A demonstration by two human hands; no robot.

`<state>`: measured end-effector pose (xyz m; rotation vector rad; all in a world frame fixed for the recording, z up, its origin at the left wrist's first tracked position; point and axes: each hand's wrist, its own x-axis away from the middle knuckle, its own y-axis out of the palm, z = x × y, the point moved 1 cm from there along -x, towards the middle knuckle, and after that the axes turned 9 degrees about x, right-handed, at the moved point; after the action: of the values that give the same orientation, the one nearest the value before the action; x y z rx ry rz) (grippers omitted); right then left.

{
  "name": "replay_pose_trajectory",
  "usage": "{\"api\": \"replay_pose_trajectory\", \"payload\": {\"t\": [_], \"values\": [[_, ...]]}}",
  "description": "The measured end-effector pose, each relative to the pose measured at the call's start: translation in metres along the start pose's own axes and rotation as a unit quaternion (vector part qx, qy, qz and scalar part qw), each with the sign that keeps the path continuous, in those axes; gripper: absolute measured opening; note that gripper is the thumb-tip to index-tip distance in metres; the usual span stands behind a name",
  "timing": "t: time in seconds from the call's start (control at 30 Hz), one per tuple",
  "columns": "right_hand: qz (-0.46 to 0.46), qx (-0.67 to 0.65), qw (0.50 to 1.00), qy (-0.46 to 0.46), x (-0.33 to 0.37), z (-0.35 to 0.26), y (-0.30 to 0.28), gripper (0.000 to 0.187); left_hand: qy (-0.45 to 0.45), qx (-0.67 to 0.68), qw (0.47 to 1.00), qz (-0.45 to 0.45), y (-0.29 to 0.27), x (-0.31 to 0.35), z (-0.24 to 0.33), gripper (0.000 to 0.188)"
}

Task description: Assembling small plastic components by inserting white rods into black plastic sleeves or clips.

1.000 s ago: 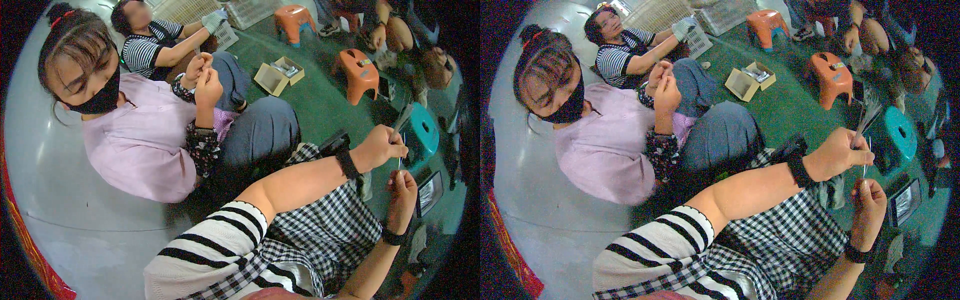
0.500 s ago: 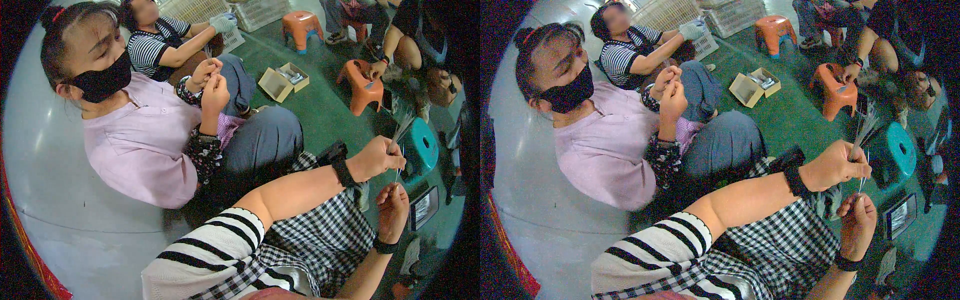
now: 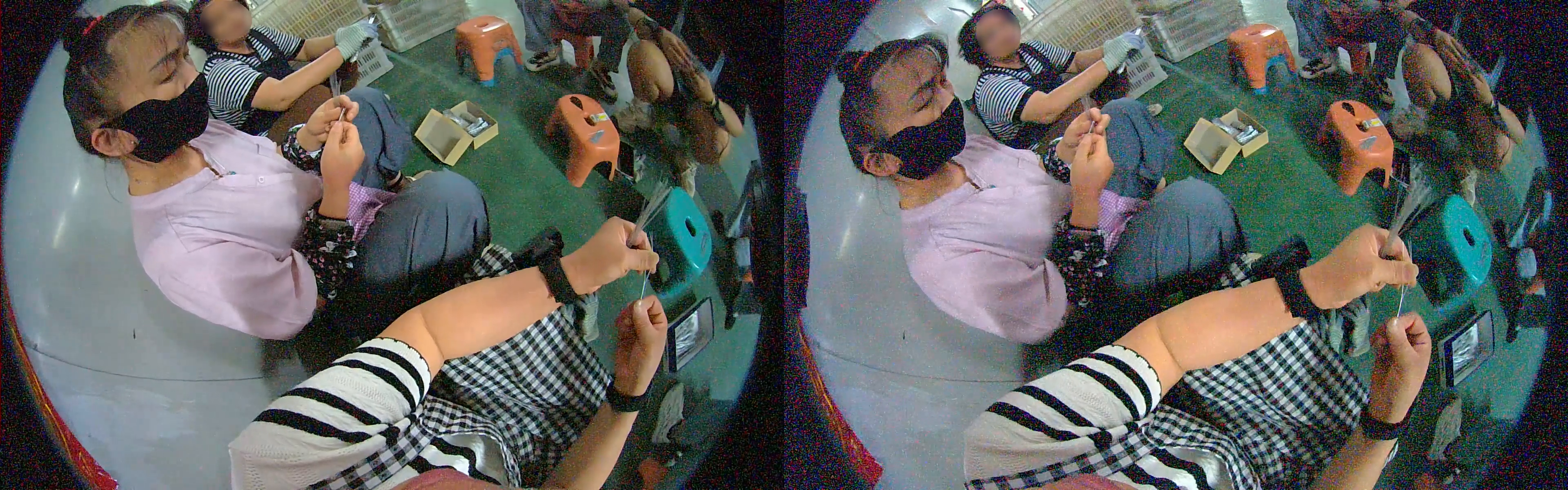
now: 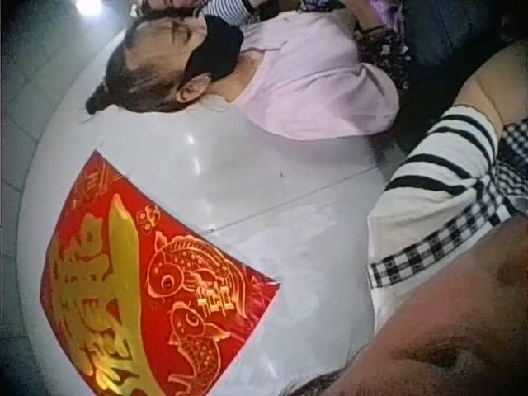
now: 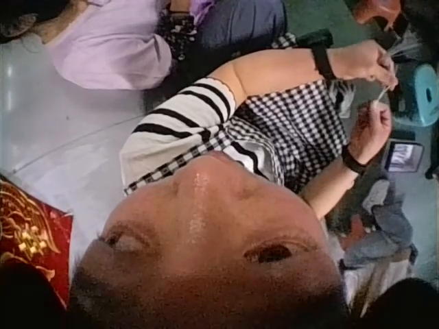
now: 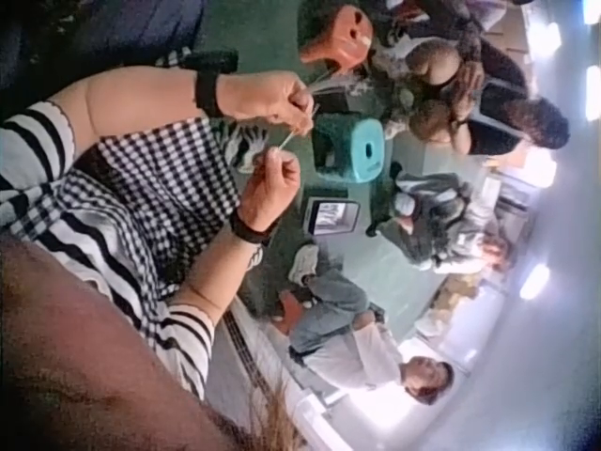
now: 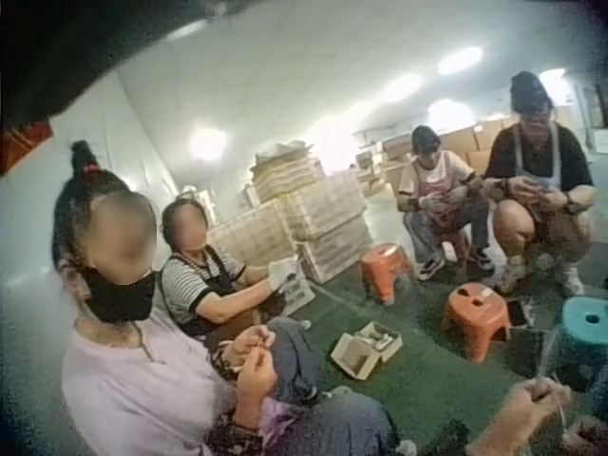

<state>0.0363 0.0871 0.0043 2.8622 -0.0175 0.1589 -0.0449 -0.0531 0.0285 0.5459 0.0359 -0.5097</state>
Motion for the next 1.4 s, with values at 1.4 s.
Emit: {"api": "replay_pose_trajectory", "payload": {"t": [1.4], "values": [[0.042,0.07,0.996,-0.023,0.021,-0.008,-0.005,0.022,-0.127,0.089,0.988,-0.007,0.001,0.0,-0.021,0.014]]}}
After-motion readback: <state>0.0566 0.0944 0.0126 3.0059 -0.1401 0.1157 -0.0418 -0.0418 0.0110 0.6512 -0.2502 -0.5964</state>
